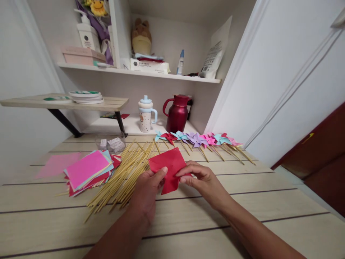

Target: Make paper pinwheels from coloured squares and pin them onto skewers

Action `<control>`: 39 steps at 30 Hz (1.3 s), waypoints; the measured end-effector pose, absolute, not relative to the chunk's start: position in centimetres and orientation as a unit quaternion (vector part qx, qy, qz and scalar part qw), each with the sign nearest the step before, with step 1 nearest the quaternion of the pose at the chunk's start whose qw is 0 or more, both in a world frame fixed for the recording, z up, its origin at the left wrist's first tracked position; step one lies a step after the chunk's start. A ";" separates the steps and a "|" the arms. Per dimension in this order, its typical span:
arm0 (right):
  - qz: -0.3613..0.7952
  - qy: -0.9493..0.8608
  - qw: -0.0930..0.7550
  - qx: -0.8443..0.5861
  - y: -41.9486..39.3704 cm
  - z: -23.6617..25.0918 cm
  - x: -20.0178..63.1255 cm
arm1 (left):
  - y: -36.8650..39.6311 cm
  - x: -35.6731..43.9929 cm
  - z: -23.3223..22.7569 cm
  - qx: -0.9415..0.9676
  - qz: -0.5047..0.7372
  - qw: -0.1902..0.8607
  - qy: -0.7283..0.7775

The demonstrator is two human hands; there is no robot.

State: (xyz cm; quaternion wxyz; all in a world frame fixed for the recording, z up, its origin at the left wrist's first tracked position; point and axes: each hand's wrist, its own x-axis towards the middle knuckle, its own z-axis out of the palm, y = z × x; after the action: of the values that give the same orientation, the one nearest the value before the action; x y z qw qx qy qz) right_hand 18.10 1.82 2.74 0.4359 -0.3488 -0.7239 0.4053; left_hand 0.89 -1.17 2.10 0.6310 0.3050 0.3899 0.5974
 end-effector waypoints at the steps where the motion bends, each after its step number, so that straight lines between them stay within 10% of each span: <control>1: 0.402 -0.722 0.437 -0.356 1.8 2.8 18.1 | -1.2 0.9 2.0 0.311 0.595 0.631 0.389; 39: 0.416 -0.658 0.471 -0.414 1.8 2.2 17.4 | -1.8 1.7 2.7 0.373 0.558 0.559 0.487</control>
State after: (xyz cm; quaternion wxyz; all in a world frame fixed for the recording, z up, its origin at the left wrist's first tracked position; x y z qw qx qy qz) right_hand 17.41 1.79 2.24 0.4713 -0.4135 -0.6584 0.4164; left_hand 1.67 -1.76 2.73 0.5590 0.3726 0.4866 0.5585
